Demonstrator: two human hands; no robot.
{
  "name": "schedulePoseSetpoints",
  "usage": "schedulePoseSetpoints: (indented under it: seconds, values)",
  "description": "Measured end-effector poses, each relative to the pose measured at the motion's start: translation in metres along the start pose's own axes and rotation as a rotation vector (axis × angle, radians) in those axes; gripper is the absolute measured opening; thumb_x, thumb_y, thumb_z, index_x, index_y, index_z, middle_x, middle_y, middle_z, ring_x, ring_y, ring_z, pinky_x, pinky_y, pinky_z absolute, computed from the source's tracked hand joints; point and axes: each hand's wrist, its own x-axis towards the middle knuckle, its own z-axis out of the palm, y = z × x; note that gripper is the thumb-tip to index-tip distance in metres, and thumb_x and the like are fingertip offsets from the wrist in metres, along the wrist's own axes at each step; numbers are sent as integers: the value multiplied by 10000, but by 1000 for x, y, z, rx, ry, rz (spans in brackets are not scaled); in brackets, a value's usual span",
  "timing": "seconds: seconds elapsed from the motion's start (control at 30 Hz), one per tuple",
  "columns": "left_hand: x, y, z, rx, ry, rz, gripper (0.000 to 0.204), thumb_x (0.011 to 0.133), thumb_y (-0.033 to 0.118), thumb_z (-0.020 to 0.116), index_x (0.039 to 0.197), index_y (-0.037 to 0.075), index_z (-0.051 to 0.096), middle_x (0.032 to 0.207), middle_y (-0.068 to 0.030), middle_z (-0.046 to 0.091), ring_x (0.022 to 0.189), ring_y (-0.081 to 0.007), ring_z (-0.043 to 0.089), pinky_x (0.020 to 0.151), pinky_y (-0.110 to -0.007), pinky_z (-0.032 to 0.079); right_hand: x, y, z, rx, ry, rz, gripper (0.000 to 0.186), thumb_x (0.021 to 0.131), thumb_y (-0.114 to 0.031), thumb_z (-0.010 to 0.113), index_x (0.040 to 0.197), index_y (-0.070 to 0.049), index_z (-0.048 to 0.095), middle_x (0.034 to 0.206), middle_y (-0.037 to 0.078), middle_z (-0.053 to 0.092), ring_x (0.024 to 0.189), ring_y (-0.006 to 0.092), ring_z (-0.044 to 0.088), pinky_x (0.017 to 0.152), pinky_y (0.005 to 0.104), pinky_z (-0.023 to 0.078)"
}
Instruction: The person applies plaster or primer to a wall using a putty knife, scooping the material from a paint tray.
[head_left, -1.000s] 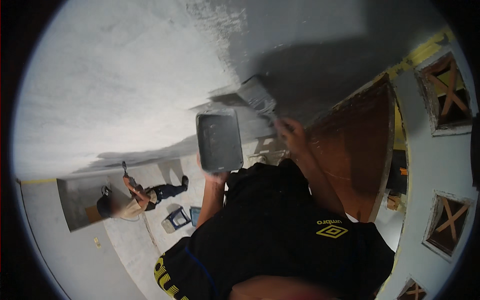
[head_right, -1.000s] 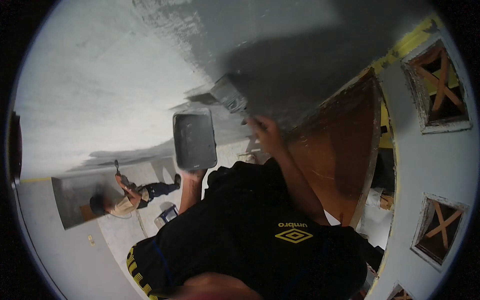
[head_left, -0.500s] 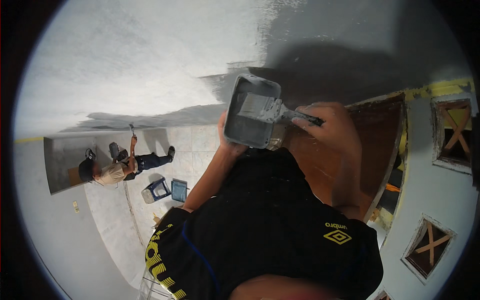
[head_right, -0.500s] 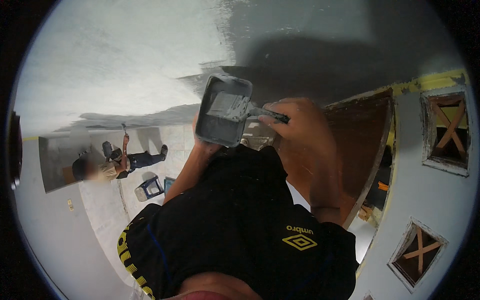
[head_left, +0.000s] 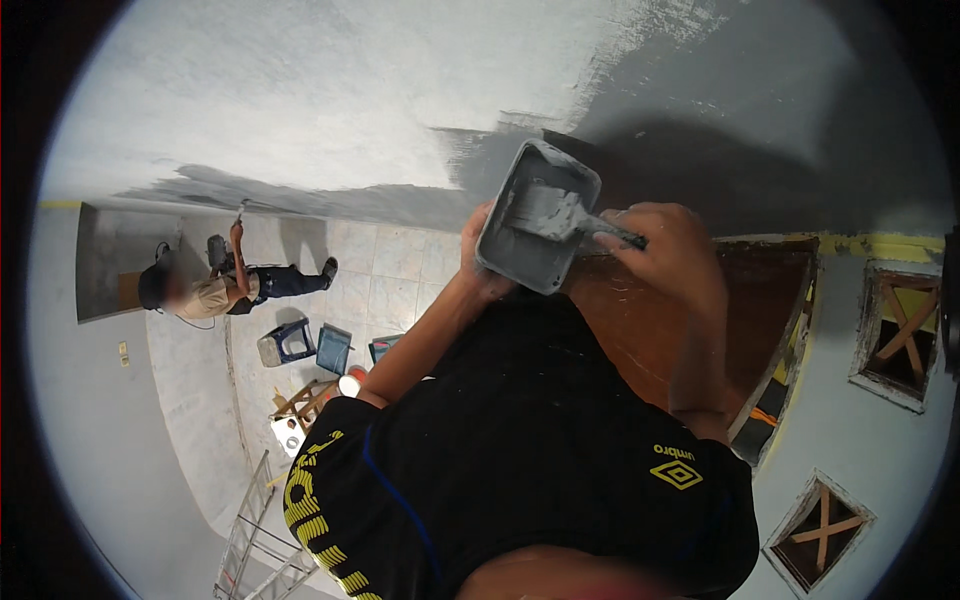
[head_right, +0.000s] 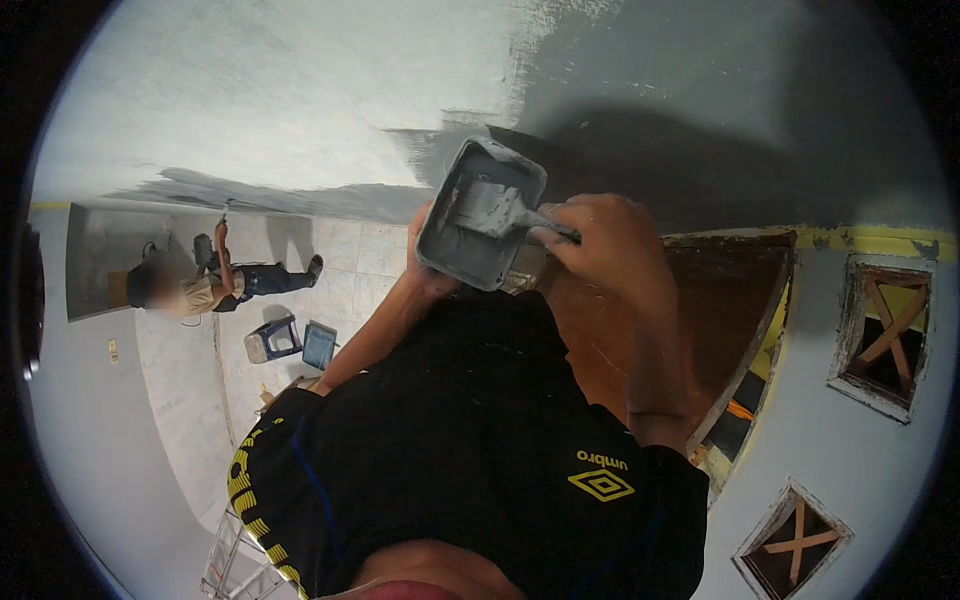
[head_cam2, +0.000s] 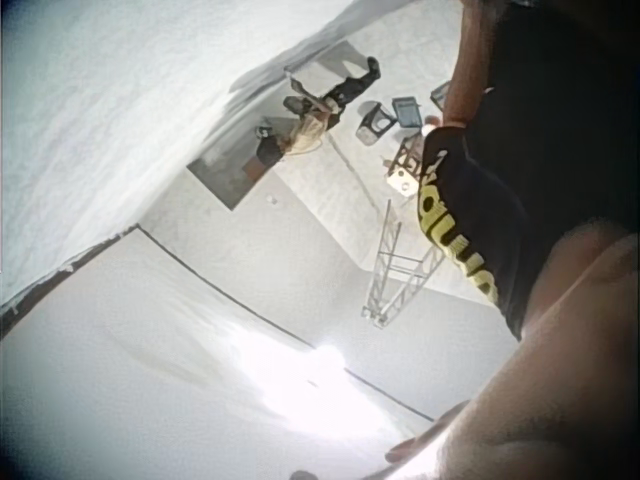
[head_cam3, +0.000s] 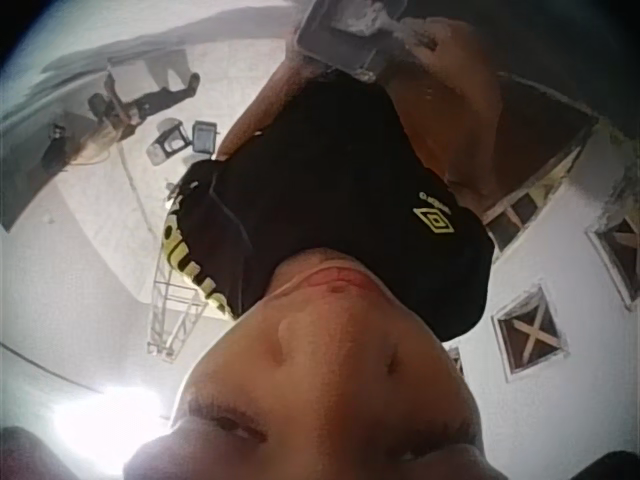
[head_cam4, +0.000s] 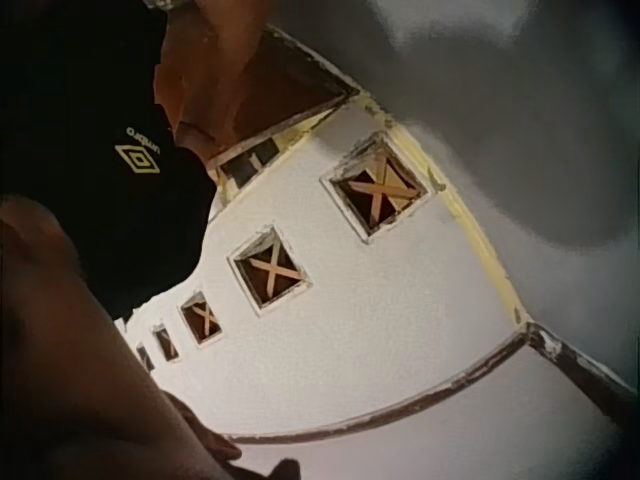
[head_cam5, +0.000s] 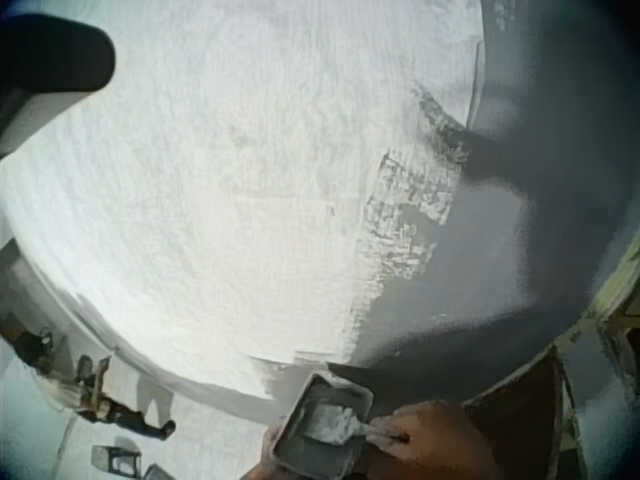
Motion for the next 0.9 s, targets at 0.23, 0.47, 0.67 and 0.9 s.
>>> schedulePoseSetpoints:
  seconds: [0.23,0.47,0.67,0.9]
  values:
    - [1,-3,10,3,-3,-46,497,996,360,440,1306,-11,552,1263,-192,628,1157,-331,636,1014,-498,523,-3,10,-16,64,-109,31,298,824,-277,752,1016,-50,762,849,164,713,786,356,686,707,416,525]
    - [7,-4,6,31,28,-134,511,1004,376,415,1309,-9,556,1270,-180,627,1155,-324,634,1012,-485,522,-13,20,-4,84,-229,-66,270,823,-273,746,1006,-76,768,875,165,721,786,356,687,693,420,518]
    - [10,-8,12,59,148,-118,532,1012,392,384,1332,-4,540,1305,-181,607,1187,-325,616,1031,-491,507,-16,23,-9,-141,110,-30,300,818,-286,750,1020,-65,762,897,161,721,788,350,682,697,428,511]
    - [8,-4,-3,-15,-11,-146,567,1017,414,359,1368,-4,513,1365,-192,568,1245,-335,575,1075,-502,467,-12,19,-34,69,-166,178,263,852,-306,708,965,-73,753,835,169,690,823,371,663,733,467,506]
